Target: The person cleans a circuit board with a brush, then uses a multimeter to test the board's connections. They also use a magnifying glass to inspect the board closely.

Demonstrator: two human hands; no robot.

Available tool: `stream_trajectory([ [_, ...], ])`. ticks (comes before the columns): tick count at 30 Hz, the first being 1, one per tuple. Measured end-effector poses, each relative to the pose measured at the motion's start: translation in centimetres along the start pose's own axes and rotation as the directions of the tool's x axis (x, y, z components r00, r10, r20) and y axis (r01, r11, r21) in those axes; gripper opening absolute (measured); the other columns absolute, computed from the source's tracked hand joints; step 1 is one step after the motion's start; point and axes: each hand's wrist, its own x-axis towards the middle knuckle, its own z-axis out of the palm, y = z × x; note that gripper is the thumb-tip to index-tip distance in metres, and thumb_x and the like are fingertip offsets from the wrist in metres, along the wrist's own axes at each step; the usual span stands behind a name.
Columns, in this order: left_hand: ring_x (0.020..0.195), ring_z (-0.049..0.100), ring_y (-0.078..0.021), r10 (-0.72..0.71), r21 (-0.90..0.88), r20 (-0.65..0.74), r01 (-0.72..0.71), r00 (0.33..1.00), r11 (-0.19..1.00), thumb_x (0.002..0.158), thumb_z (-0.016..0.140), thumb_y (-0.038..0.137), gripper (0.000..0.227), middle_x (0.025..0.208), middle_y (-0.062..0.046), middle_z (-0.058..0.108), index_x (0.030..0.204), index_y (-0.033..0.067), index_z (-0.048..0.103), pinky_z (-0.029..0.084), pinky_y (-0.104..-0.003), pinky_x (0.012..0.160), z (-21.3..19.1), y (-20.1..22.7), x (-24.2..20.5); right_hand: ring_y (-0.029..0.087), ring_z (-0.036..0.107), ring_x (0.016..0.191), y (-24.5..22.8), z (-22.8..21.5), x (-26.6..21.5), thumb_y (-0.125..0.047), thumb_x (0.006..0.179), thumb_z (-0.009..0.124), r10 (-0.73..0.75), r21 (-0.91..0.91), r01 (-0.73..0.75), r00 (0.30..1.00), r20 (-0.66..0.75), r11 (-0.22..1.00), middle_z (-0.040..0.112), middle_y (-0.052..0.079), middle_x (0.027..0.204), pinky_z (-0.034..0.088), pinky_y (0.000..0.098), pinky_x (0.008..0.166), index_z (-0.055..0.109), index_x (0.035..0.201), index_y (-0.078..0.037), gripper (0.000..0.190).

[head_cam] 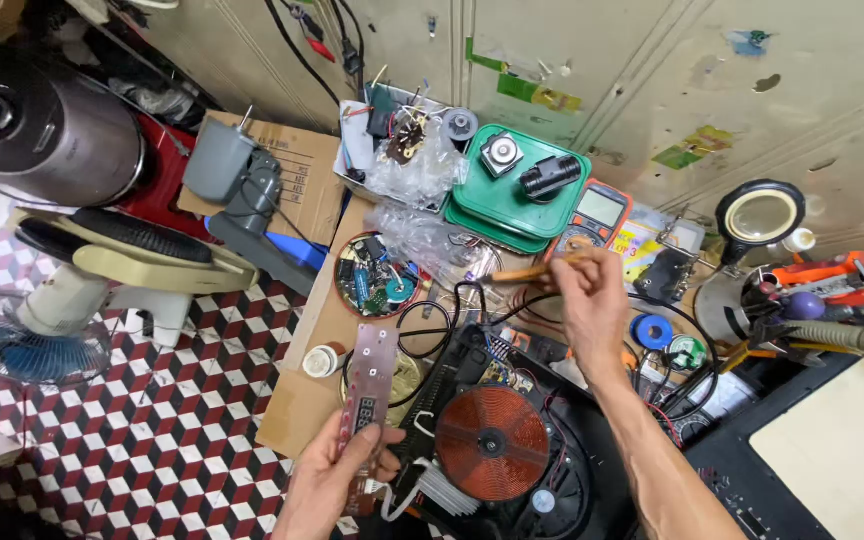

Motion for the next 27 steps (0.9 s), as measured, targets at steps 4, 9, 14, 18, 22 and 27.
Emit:
stream_trajectory([
  [4, 0.081, 0.071, -0.0187, -0.017, -0.123, 0.137, 0.034, 0.99, 0.992, 0.097, 0.056, 0.021, 0.04, 0.108, -0.017, 0.076, 0.132, 0.0022, 0.058, 0.061, -0.033, 0.071, 2.5, 4.1, -1.0, 0.02, 0.072, 0.082, -4.7, -2.8, -2.3, -0.011, 0.105, 0.064, 0.058, 0.117, -0.028, 0.965, -0.255, 0.993, 0.07, 0.011, 0.094, 0.06, 0.0301, 0.074, 0.051, 0.114, -0.002, 0.019],
  [9, 0.09, 0.071, -0.0164, 0.066, -0.071, 0.339, -0.045, 0.938, 0.996, 0.099, 0.055, 0.022, 0.039, 0.118, -0.013, 0.074, 0.131, 0.001, 0.061, 0.061, -0.034, 0.08, 5.0, 6.2, -0.9, 0.019, 0.068, 0.076, -12.9, -7.2, -9.3, -0.018, 0.111, 0.062, 0.167, 0.459, 0.123, 0.825, -0.541, 0.88, 0.068, 0.009, 0.092, 0.056, 0.0295, 0.07, 0.061, 0.113, -0.001, 0.017],
  [14, 0.094, 0.07, -0.0154, 0.107, -0.019, 0.543, -0.116, 0.833, 0.993, 0.099, 0.055, 0.023, 0.039, 0.12, -0.011, 0.073, 0.13, 0.0005, 0.061, 0.062, -0.033, 0.083, 6.7, 5.7, 0.0, 0.018, 0.067, 0.069, -13.6, -5.5, -17.2, -0.02, 0.106, 0.061, 0.25, 0.462, 0.04, 0.797, -0.549, 0.886, 0.068, 0.01, 0.084, 0.054, 0.031, 0.063, 0.066, 0.108, 0.001, 0.022],
  [18, 0.091, 0.071, -0.0162, 0.075, 0.06, 0.589, -0.136, 0.805, 0.989, 0.1, 0.057, 0.026, 0.039, 0.111, -0.012, 0.072, 0.131, 0.002, 0.062, 0.061, -0.032, 0.078, 6.6, 5.5, -0.5, 0.018, 0.067, 0.068, -6.8, -6.4, -22.2, -0.016, 0.108, 0.068, 0.455, 0.749, 0.054, 0.765, -0.456, 0.66, 0.066, 0.009, 0.078, 0.054, 0.0305, 0.062, 0.064, 0.101, -0.002, 0.016],
  [22, 0.086, 0.072, -0.0177, 0.009, 0.13, 0.597, -0.108, 0.802, 0.986, 0.099, 0.056, 0.029, 0.041, 0.101, -0.012, 0.072, 0.132, 0.0054, 0.063, 0.061, -0.034, 0.069, 7.1, 5.9, -2.4, 0.016, 0.069, 0.067, -11.0, -3.9, -22.7, -0.021, 0.095, 0.064, 0.681, 0.917, -0.036, 0.681, -0.269, 0.398, 0.076, 0.01, 0.087, 0.053, 0.0249, 0.058, 0.067, 0.101, 0.001, 0.023],
  [27, 0.085, 0.073, -0.0184, -0.073, 0.081, 0.618, 0.029, 0.783, 0.996, 0.101, 0.042, 0.044, 0.053, 0.105, -0.011, 0.075, 0.129, 0.0057, 0.066, 0.063, -0.035, 0.068, 7.5, 6.1, -3.2, 0.018, 0.07, 0.069, -3.7, -5.9, -27.3, -0.016, 0.106, 0.074, 0.438, 0.807, 0.203, 0.753, -0.491, 0.555, 0.066, 0.004, 0.077, 0.058, 0.0307, 0.061, 0.066, 0.104, -0.007, 0.012],
])
